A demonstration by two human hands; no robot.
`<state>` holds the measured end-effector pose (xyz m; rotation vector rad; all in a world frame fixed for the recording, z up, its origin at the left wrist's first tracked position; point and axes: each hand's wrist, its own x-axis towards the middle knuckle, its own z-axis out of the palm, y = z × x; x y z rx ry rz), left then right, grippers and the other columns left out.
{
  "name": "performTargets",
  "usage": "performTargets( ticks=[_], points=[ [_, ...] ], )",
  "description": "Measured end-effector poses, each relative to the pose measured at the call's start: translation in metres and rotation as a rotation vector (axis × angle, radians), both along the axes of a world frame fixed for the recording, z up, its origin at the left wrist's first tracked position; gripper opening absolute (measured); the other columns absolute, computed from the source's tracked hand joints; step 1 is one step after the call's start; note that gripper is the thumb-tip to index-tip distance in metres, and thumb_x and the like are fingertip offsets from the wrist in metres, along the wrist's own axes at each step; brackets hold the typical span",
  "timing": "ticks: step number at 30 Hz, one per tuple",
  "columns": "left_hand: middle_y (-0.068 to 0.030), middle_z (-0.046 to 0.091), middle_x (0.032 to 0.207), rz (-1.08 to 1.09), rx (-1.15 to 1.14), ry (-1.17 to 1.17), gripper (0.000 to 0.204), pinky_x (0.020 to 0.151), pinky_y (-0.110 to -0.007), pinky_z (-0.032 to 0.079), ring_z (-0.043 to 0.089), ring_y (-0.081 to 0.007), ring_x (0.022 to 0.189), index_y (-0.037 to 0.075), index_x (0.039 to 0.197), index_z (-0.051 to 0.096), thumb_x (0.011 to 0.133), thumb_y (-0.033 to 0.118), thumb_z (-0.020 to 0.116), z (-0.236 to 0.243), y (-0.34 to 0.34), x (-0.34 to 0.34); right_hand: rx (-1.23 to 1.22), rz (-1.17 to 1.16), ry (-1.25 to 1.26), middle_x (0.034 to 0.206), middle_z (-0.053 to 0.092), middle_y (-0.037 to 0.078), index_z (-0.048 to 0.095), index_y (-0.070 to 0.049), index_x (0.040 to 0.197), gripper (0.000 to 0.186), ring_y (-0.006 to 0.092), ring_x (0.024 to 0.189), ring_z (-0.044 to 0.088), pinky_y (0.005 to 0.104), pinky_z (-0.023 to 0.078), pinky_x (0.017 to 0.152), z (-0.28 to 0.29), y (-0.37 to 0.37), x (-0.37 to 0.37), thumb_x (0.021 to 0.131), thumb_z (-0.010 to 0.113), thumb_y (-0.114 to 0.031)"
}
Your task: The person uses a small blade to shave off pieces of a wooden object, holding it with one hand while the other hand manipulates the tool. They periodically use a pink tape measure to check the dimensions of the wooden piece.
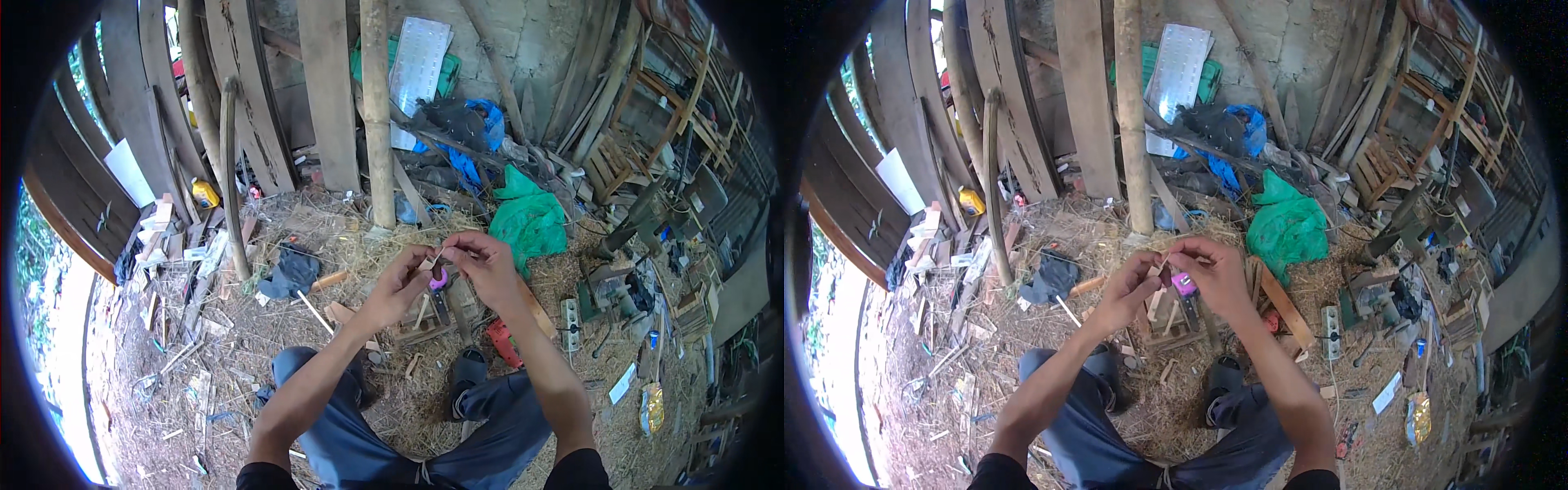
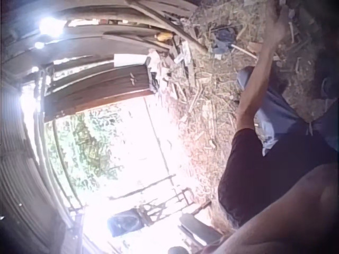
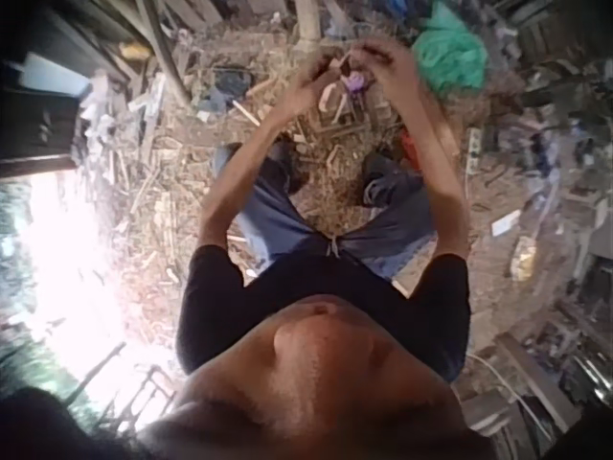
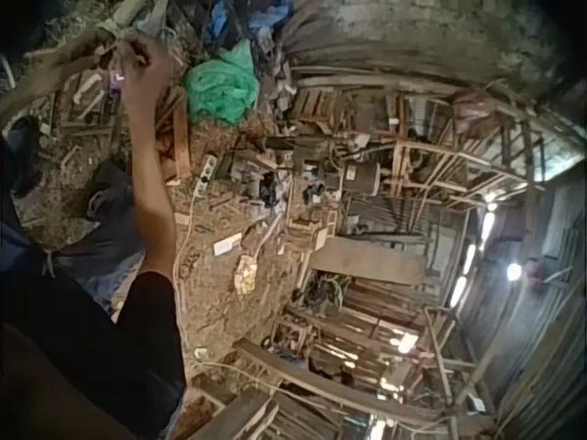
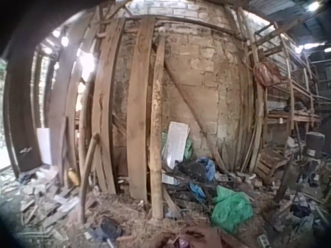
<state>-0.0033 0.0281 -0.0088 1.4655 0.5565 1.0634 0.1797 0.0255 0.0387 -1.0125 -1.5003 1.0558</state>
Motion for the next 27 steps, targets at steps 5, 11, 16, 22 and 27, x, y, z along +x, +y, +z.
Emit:
performTargets(
  ticks=[5, 11, 16, 22, 27],
  points=[
    [-0.0029, 0.052, 0.1, 0.002, 0.04, -0.029, 0.029, 0.073, -0.021, 0.037, 0.046, -0.0058, 0.086, 0.003, 0.119, 0.042, 0.091, -0.001, 0.047, 0.003, 0.0, -0.011, -0.005, -0.016, 0.109, 0.09, 0.066, 0.004, 0.065, 0.0, 0.099, 0.018, 0.0066, 0.079, 0.058, 0.0214, 0.047, 0.069, 0.002, -0.004, -0.017, 0.083, 0.066, -0.009],
    [-0.005, 0.054, 0.098, -0.029, 0.023, -0.007, 0.027, 0.076, -0.024, 0.041, 0.05, -0.0093, 0.087, 0.002, 0.117, 0.042, 0.091, -0.001, 0.045, 0.008, 0.01, 0.012, 0.043, -0.045, 0.032, 0.085, 0.065, 0.002, 0.062, 0.001, 0.101, 0.02, 0.0045, 0.073, 0.056, 0.0204, 0.045, 0.062, 0.006, 0.002, 0.018, 0.087, 0.063, -0.013],
    [-0.0047, 0.056, 0.087, -0.167, -0.142, 0.219, 0.024, 0.065, -0.024, 0.044, 0.053, -0.0099, 0.073, 0.003, 0.115, 0.046, 0.092, 0.007, 0.05, -0.032, 0.025, 0.067, -0.207, -0.037, -0.092, 0.079, 0.063, 0.001, 0.06, -0.001, 0.093, 0.016, 0.0038, 0.062, 0.05, 0.0215, 0.041, 0.053, -0.013, 0.009, 0.104, 0.089, 0.06, -0.017],
    [-0.0026, 0.056, 0.085, -0.497, -0.212, 0.378, 0.023, 0.056, -0.024, 0.046, 0.053, -0.0078, 0.063, 0.005, 0.111, 0.051, 0.092, 0.018, 0.055, -0.125, 0.012, 0.219, -0.318, -0.329, -0.257, 0.076, 0.065, 0.003, 0.06, -0.001, 0.09, 0.015, 0.0099, 0.066, 0.059, 0.0256, 0.046, 0.06, -0.188, -0.056, 0.272, 0.086, 0.063, -0.015],
    [-0.0059, 0.061, 0.081, -0.406, -0.311, 0.552, 0.024, 0.055, -0.027, 0.046, 0.057, -0.0119, 0.061, 0.004, 0.109, 0.053, 0.09, 0.017, 0.056, -0.241, -0.013, 0.278, -0.546, -0.704, -0.507, 0.069, 0.068, 0.009, 0.067, -0.003, 0.086, 0.02, 0.0152, 0.064, 0.065, 0.0305, 0.048, 0.061, -0.301, -0.111, 0.297, 0.077, 0.071, -0.021]
  ],
)
